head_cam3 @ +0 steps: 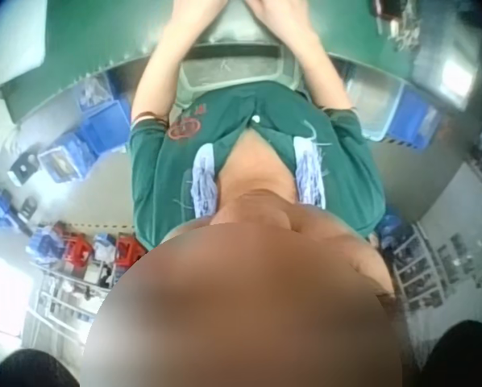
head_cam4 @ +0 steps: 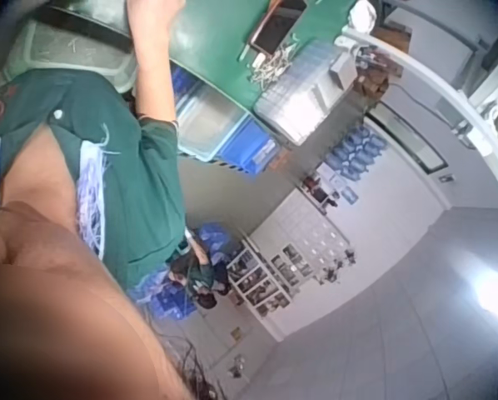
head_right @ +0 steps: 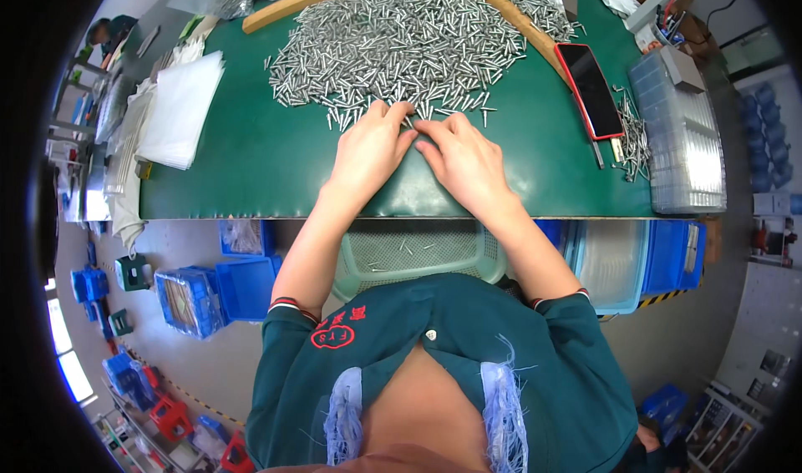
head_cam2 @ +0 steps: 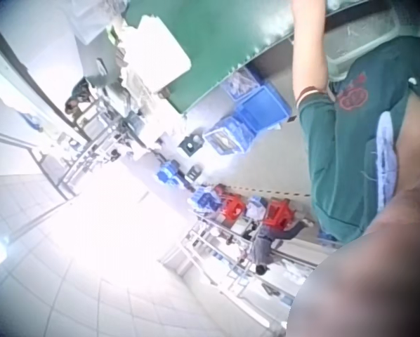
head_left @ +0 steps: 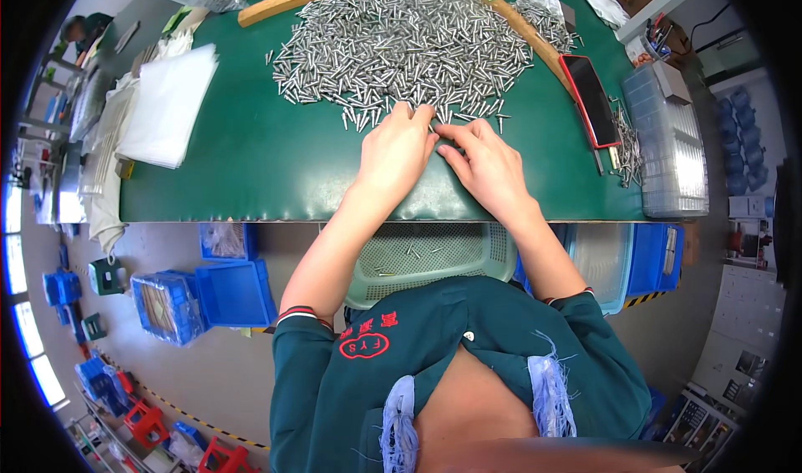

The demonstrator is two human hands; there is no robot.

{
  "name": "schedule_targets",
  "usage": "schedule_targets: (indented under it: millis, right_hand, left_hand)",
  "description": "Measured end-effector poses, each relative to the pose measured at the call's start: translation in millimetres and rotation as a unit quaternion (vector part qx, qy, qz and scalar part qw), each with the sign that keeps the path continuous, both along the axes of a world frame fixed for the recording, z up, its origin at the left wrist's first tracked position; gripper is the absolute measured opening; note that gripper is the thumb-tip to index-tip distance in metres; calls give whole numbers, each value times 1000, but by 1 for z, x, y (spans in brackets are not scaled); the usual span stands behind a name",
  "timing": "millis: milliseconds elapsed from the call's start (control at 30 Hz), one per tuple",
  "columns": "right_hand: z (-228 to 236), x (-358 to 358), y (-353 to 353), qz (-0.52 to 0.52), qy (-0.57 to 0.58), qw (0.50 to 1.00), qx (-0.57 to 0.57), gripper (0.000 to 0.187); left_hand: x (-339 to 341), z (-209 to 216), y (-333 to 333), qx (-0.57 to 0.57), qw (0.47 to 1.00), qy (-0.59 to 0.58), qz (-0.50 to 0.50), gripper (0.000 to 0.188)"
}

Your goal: Inspecting and sorting small metal pins on a green workbench.

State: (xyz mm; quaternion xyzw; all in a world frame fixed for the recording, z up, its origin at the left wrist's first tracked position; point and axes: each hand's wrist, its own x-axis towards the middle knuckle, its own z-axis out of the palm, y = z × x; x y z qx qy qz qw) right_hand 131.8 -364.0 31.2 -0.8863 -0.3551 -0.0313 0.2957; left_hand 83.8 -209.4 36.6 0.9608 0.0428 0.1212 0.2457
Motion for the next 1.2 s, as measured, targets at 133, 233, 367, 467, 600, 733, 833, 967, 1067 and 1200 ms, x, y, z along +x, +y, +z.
schedule_targets:
  millis: [133, 233, 367, 467, 600, 733, 833, 967, 1067, 1200]
  right_hand:
    - [-2, 0, -5, 17, 21, 999, 21, 16]
    - [-5, -1, -9, 63, 18, 997, 46, 11]
    - [-1, -4, -16, 146, 25, 988, 48, 15]
    - [-1, -8, -10, 172, 67, 981, 67, 27]
    - [8, -16, 2, 159, 11, 987, 15, 44]
    - [3, -14, 2, 172, 22, 985, 19, 45]
    - [4, -14, 3, 175, 50, 983, 23, 46]
    - [4, -10, 2, 160, 43, 985, 41, 49]
    - [8, -11, 4, 149, 69, 985, 44, 51]
    - [2, -13, 7, 130, -8, 991, 38, 43]
  left_hand:
    - [-13, 2, 4, 2, 1000, 20, -18, 19]
    - [-34, 3, 8, -13, 999, 29, -44, 19]
    - [-52, 5, 11, -44, 994, 6, -100, 18]
    - [-60, 1, 11, -72, 994, -30, -80, 17]
    - [-70, 0, 9, -8, 1000, -4, -24, 14]
    - [-69, 3, 9, 20, 997, 29, 64, 12]
    - [-61, 2, 5, 25, 997, 28, 68, 14]
    - [-55, -4, 0, 3, 998, -9, 61, 11]
    - [-60, -2, 0, -6, 999, 6, 45, 14]
    - [-65, -1, -2, -27, 999, 5, 29, 18]
